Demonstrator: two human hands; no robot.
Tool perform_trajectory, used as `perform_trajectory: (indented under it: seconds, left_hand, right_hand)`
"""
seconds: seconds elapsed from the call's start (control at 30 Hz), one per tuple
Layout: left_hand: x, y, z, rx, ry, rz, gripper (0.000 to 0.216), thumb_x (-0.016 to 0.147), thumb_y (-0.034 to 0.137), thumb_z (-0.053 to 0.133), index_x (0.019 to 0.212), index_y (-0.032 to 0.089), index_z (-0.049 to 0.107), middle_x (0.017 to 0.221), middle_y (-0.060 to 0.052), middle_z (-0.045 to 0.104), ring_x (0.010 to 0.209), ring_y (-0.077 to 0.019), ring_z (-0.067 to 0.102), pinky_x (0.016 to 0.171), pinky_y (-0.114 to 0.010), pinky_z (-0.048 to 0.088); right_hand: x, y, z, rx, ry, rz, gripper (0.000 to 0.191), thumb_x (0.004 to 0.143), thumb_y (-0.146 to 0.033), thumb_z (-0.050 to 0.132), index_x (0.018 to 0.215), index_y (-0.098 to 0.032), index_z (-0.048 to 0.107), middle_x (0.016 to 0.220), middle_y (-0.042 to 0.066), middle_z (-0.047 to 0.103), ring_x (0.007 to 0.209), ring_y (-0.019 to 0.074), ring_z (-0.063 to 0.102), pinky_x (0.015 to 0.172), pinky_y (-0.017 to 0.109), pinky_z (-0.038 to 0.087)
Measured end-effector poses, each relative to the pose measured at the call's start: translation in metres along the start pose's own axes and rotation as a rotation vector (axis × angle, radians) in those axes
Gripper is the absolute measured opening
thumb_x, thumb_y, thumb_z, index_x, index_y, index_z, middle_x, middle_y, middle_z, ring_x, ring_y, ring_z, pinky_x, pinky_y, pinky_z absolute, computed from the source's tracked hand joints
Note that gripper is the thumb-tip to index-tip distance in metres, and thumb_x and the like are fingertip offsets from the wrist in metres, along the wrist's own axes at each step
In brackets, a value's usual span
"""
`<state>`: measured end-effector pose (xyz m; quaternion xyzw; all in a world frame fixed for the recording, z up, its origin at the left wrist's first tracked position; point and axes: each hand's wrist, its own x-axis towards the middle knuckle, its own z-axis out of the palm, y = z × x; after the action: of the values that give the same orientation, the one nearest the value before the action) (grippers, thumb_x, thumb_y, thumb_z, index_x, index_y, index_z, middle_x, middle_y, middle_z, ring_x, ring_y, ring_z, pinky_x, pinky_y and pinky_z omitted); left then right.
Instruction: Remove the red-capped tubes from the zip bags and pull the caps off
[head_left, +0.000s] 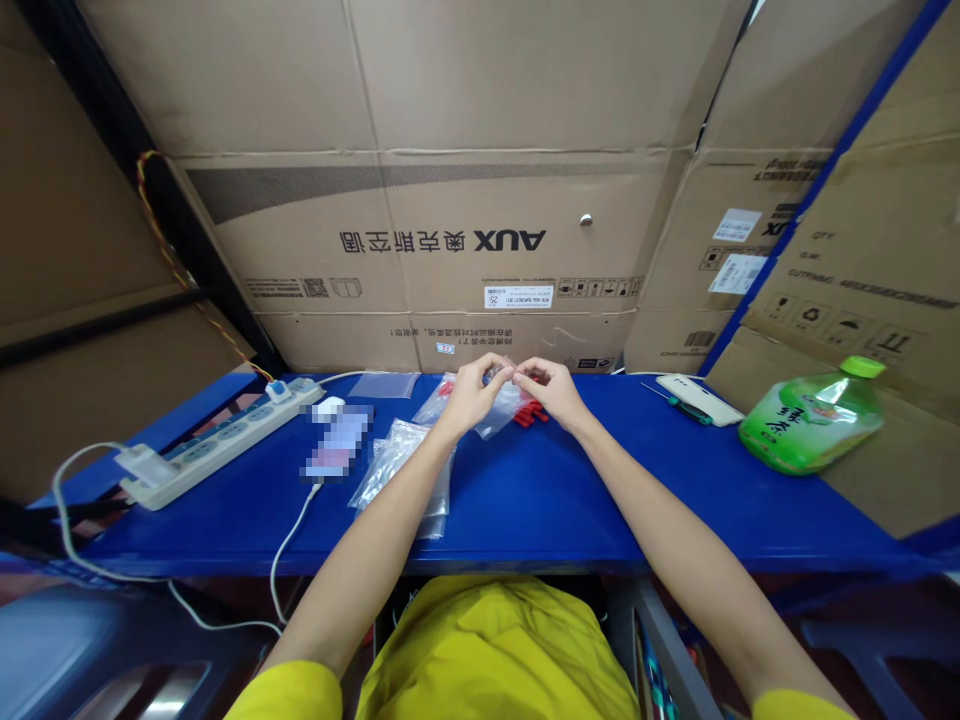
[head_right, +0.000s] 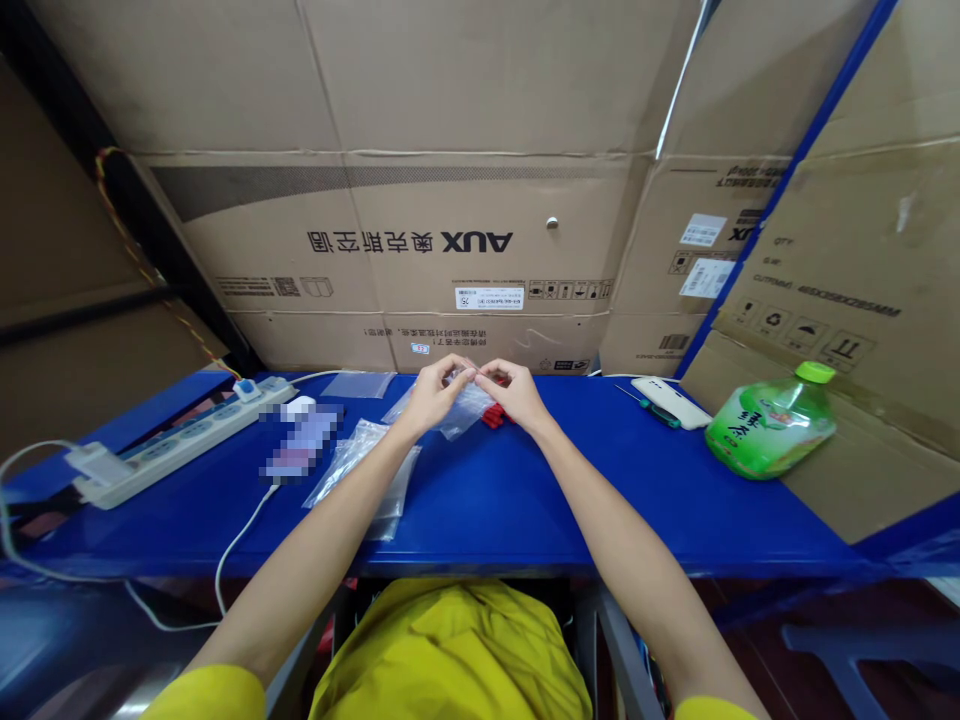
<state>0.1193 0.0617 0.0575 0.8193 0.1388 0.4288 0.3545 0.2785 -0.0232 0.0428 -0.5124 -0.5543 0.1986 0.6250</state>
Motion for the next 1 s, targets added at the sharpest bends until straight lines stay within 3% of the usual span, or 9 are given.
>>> perform_trajectory:
  seconds: [0.2, 0.4, 0.63, 0.87, 1.0]
  left_hand:
    - [0.0014, -0.0064, 0.0016, -0.082, 0.033, -0.015, 0.030, 0.096, 0.044, 0.059, 0.095, 0.016, 0.070, 0.100, -0.007, 0.074, 0.089, -0.0182, 0.064, 0.082, -0.029, 0.049]
    - [0.0009, 0.0002, -0.0007, -0.086, -0.036, -0.012, 0.026, 0.094, 0.041, 0.063, 0.094, 0.016, 0.071, 0.098, -0.007, 0.075, 0.092, -0.0191, 0.066, 0.086, -0.030, 0.049]
    - [0.0021, -0.0030, 0.0006, -0.089, 0.043, -0.037, 0.026, 0.093, 0.040, 0.063, 0.095, 0.016, 0.072, 0.098, -0.007, 0.075, 0.090, -0.0187, 0.065, 0.083, -0.029, 0.049]
    - [0.0021, -0.0036, 0.0008, -0.115, -0.011, -0.052, 0.029, 0.090, 0.045, 0.068, 0.095, 0.017, 0.075, 0.096, -0.008, 0.076, 0.090, -0.0208, 0.067, 0.084, -0.032, 0.051]
    - [0.0024, -0.0028, -0.0001, -0.093, 0.040, -0.035, 0.027, 0.091, 0.042, 0.066, 0.094, 0.017, 0.075, 0.098, -0.007, 0.077, 0.093, -0.0206, 0.067, 0.088, -0.032, 0.050]
  right_hand:
    - [-0.0004, -0.0006, -0.0003, 0.051, 0.001, 0.010, 0.038, 0.073, -0.055, 0.082, 0.079, -0.020, 0.067, 0.074, 0.001, 0.067, 0.067, 0.0160, 0.058, 0.065, 0.030, 0.048]
    - [-0.0002, -0.0007, -0.0003, 0.064, 0.001, -0.014, 0.037, 0.072, -0.052, 0.084, 0.079, -0.020, 0.067, 0.075, 0.000, 0.068, 0.069, 0.0158, 0.059, 0.067, 0.029, 0.048]
    - [-0.0009, -0.0011, -0.0014, 0.049, 0.037, 0.038, 0.039, 0.072, -0.056, 0.082, 0.079, -0.020, 0.069, 0.069, 0.000, 0.065, 0.060, 0.0151, 0.056, 0.058, 0.028, 0.046]
    - [-0.0010, -0.0040, -0.0022, 0.032, 0.035, 0.032, 0.040, 0.071, -0.058, 0.083, 0.078, -0.021, 0.069, 0.069, 0.001, 0.066, 0.060, 0.0170, 0.059, 0.057, 0.030, 0.048]
    - [-0.0010, -0.0039, -0.0012, 0.064, 0.067, 0.061, 0.042, 0.069, -0.058, 0.084, 0.080, -0.021, 0.071, 0.072, 0.001, 0.068, 0.061, 0.0164, 0.059, 0.058, 0.030, 0.050]
